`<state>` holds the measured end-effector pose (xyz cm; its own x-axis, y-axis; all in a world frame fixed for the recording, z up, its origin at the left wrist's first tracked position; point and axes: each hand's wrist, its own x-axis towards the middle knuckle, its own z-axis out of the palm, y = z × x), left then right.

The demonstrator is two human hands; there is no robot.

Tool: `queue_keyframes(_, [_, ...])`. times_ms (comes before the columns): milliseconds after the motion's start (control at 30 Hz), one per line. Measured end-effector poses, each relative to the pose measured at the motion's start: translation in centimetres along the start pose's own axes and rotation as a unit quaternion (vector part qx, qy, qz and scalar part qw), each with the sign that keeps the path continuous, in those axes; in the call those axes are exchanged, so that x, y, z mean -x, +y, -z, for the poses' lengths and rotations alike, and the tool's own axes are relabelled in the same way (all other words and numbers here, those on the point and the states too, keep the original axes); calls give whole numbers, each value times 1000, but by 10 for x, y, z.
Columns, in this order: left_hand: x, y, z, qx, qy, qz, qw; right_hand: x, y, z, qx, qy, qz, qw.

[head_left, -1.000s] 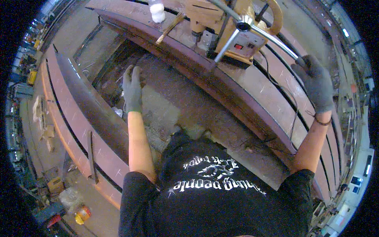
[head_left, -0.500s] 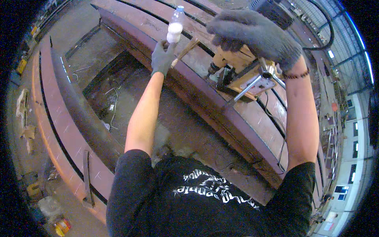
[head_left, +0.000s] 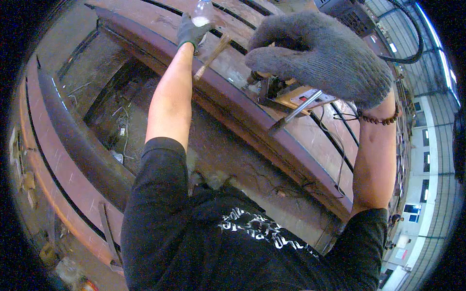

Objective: The person operates a drill press on a long metal beam, repeatedly applying liquid from a white bottle to the drill bit and beam surface. They adjust the drill press and beam position between drilling cycles. The person wears gloves throughout the task.

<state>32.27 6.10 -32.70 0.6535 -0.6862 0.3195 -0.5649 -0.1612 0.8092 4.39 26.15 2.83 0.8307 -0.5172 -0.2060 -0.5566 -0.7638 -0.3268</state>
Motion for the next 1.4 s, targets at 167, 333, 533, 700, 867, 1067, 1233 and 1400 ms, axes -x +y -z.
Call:
queue_keyframes(167, [-1, -1, 6, 54, -37, 2, 998, 1, -26, 22, 35, -63, -69, 995])
queue_keyframes(333, [38, 37, 66, 113, 26, -4, 993, 23, -18, 6, 74, 30, 14, 997])
queue_keyframes(533, [118, 65, 125, 138, 137, -47, 980, 32, -17, 15, 69, -20, 0, 997])
queue_keyframes(700, [255, 61, 135, 239, 83, 83, 964, 8, 13, 7, 135, -12, 117, 984])
queue_keyframes(867, [391, 114, 116, 245, -65, 185, 949, 25, 11, 12, 202, -11, 139, 970])
queue_keyframes(1067, [461, 137, 99, 129, -240, 234, 933, 0, 30, 1, 253, 40, 204, 945])
queue_keyframes(1233, [469, 156, 104, 174, -285, 266, 904, -73, 44, -65, 71, 622, 451, 636])
queue_keyframes(1400, [466, 159, 90, 187, -280, 261, 905, 4, 25, 0, 151, 28, 132, 979])
